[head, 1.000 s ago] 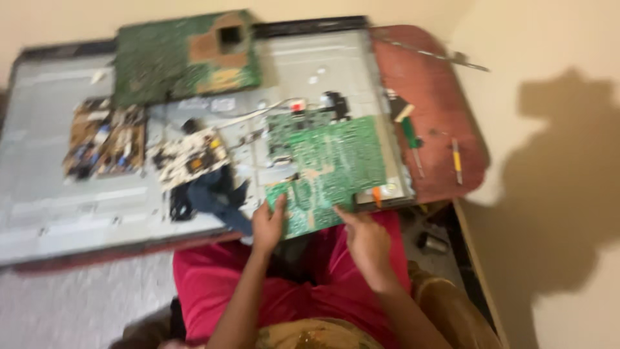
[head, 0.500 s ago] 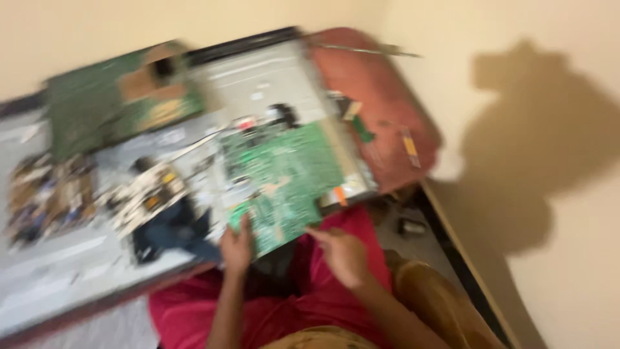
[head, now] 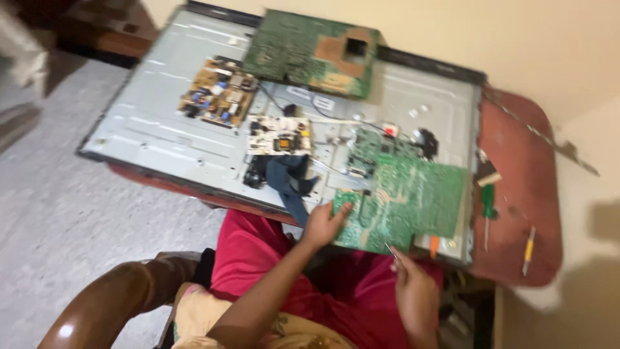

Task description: The person scrubs a green circuit board with a toothbrush and a white cleaning paste. They repeatedly scrub different areas of the board, occasionally switching to a screwdriver to scrape or probe specific spots. The person continues scrubbing and scraping throughout the clip.

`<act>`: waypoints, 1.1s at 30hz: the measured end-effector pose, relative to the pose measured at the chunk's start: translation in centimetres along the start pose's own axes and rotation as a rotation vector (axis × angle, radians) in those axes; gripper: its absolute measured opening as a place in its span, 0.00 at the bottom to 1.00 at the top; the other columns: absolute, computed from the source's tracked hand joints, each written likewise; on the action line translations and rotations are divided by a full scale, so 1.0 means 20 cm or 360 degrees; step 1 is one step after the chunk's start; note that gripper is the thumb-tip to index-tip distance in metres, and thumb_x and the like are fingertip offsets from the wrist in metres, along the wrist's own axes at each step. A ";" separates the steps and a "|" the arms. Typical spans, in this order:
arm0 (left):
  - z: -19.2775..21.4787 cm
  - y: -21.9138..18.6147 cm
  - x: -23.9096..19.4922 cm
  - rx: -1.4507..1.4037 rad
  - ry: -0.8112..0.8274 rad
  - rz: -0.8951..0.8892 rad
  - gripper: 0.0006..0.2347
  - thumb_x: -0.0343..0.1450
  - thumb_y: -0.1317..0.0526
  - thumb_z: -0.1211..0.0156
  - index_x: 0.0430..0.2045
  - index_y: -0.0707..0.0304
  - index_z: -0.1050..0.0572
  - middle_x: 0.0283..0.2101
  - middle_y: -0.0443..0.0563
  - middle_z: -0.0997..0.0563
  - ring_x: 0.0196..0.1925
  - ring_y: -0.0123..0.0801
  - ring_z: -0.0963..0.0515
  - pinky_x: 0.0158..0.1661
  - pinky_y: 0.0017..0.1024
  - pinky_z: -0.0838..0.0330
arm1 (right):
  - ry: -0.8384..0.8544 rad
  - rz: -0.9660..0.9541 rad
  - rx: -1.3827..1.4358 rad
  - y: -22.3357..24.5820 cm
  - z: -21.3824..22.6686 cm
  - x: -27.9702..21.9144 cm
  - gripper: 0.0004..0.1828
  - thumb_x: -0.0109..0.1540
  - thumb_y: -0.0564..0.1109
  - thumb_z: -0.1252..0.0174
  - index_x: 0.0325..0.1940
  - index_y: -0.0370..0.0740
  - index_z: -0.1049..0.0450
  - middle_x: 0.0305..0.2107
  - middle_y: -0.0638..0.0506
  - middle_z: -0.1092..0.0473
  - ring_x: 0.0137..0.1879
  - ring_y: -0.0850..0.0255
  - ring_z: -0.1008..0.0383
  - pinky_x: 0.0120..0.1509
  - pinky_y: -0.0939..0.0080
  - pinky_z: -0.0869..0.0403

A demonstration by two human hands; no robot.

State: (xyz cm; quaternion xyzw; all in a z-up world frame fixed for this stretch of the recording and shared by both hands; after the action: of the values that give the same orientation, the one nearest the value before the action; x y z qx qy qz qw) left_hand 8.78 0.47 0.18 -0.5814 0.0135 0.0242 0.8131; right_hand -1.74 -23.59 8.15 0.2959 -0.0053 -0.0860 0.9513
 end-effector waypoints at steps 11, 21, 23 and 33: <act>-0.02 0.05 0.03 0.0178 -0.0056 -0.0081 0.22 0.75 0.43 0.47 0.30 0.68 0.22 0.21 0.63 0.20 0.27 0.53 0.18 0.32 0.44 0.28 | -0.0170 0.0116 0.0007 0.15 0.11 0.00 0.18 0.66 0.42 0.47 0.56 0.58 0.20 0.39 0.47 0.20 0.40 0.50 0.18 0.42 0.51 0.23; -0.02 0.03 0.02 0.0151 -0.0021 -0.0023 0.23 0.75 0.43 0.48 0.33 0.68 0.21 0.21 0.62 0.20 0.27 0.53 0.18 0.32 0.43 0.28 | -0.0145 0.0091 0.0040 0.13 0.10 0.04 0.21 0.65 0.40 0.48 0.58 0.59 0.22 0.39 0.48 0.20 0.40 0.55 0.17 0.44 0.54 0.21; -0.02 0.04 0.02 0.0170 -0.0022 -0.0008 0.23 0.75 0.43 0.48 0.33 0.68 0.21 0.21 0.62 0.19 0.27 0.53 0.18 0.32 0.43 0.28 | 0.0086 -0.0146 -0.0062 0.06 0.06 -0.01 0.21 0.65 0.42 0.47 0.58 0.64 0.22 0.37 0.49 0.19 0.38 0.56 0.17 0.44 0.53 0.22; -0.03 0.06 0.03 0.0115 -0.0031 -0.0020 0.22 0.74 0.43 0.48 0.37 0.68 0.21 0.23 0.65 0.20 0.27 0.53 0.18 0.32 0.43 0.27 | -0.0077 0.0016 0.0107 0.07 0.09 -0.03 0.19 0.65 0.41 0.46 0.57 0.57 0.21 0.39 0.46 0.21 0.39 0.53 0.17 0.43 0.51 0.22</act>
State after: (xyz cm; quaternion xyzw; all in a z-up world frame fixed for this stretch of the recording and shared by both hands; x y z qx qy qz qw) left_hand 9.31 0.36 -1.11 -0.5516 0.0028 0.0241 0.8338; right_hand -2.14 -23.42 10.42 0.3256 -0.0326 -0.0881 0.9408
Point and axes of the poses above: each hand's wrist, its own x-axis towards the middle knuckle, its own z-axis out of the back of the hand, y = z × x, the point moved 9 cm from there along x, towards the middle knuckle
